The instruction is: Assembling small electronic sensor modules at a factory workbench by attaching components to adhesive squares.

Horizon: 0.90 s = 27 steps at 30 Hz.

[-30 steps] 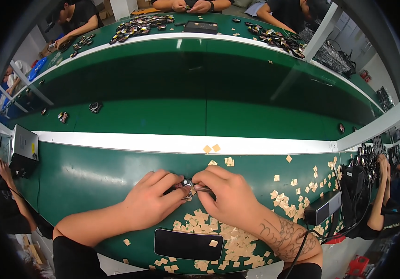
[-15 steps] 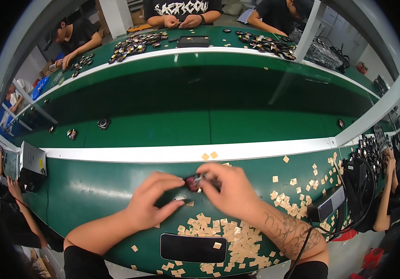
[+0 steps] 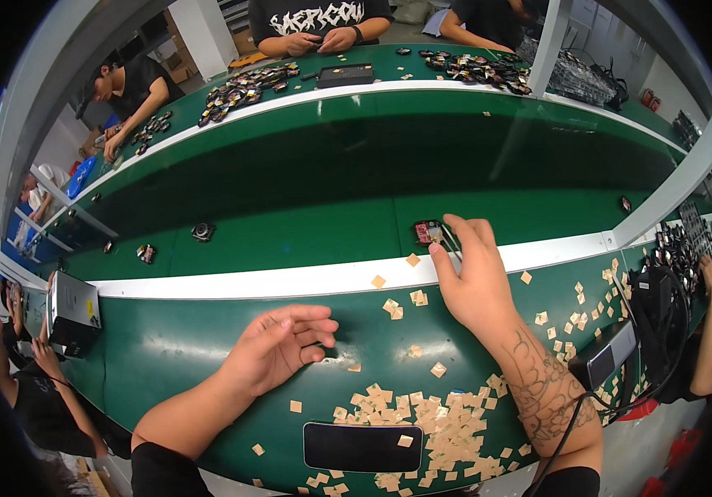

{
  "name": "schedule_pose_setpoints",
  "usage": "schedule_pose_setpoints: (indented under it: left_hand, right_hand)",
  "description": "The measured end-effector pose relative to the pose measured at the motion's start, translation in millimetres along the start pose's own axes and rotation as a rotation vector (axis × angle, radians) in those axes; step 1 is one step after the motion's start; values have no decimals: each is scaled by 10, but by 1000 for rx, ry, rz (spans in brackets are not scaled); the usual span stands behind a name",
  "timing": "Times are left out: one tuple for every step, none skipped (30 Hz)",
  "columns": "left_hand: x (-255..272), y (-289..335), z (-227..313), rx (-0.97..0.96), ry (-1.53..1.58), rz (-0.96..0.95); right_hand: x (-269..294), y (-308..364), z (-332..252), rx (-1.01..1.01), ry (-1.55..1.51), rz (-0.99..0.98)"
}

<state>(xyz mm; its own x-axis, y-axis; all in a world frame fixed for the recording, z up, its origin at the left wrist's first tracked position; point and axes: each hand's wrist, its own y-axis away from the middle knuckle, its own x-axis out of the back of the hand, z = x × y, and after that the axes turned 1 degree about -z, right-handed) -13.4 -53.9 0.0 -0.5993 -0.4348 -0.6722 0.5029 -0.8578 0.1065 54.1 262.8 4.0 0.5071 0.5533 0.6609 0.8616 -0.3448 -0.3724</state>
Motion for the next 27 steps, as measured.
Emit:
schedule_pose_setpoints:
  left_hand:
    - [27,-2,0,3,-5,3]
    - [56,1,-7,0,55,-46]
    - [72,-3,-5,-2,113,-98]
    - [65,3,-6,30,147,-125]
    - [88,0,-35,31,136,-183]
    - [66,27,-31,78,214,-233]
    - [20,55,-10,126,293,-281]
    - [-36,67,4,141,277,-274]
    - [-92,82,17,201,309,-313]
    - [-129,95,21,262,343,-351]
    - [-151,112,2,274,329,-338]
    - [-166,135,-21,290,357,-391]
    - [-180,154,-30,307,385,-444]
    - [-226,157,-30,334,370,-448]
    - [-235,163,-38,347,365,-442]
    - [-237,171,-47,368,371,-492]
    - [-247,178,-50,387,380,-542]
    - [-280,192,-33,407,344,-530]
    - [-306,195,-34,419,344,-521]
    - [-327,194,-38,437,349,-561]
    - [-354,192,-45,454,354,-600]
    - [-394,195,-54,480,354,-613]
    - [-423,197,-59,494,357,-605]
    - [-450,192,-66,536,333,-619]
    - [-458,190,-71,578,309,-633]
    - [-445,260,-105,565,332,-621]
    - [-453,277,-112,572,332,-614]
  right_hand:
    - [26,16,-85,17,-3,14]
    - [47,28,-168,36,-12,26]
    - [88,45,-248,37,-22,30]
    - [138,72,-333,51,-113,-64]
    - [138,113,-400,64,-216,-156]
    - [109,149,-434,162,-210,-149]
    - [106,182,-486,160,-234,-141]
    - [142,224,-539,229,-264,-209]
    - [147,266,-572,298,-293,-275]
    - [104,304,-604,334,-342,-253]
    - [93,337,-617,330,-361,-241]
    - [96,370,-635,336,-372,-326]
    - [82,396,-641,344,-382,-411]
    - [72,412,-624,423,-366,-408]
    - [69,433,-639,415,-375,-399]
    - [72,455,-678,459,-365,-411]
    - [76,478,-711,504,-354,-424]
    - [64,502,-732,516,-353,-414]
    - [67,516,-748,507,-364,-409]
    - [80,524,-773,524,-363,-414]
    - [87,534,-787,541,-363,-419]
    - [87,549,-793,530,-371,-414]
    - [74,569,-802,523,-373,-414]
    - [59,586,-802,515,-375,-413]
    - [46,598,-793,503,-383,-410]
    - [41,604,-790,513,-392,-406]
    - [40,609,-791,523,-401,-402]
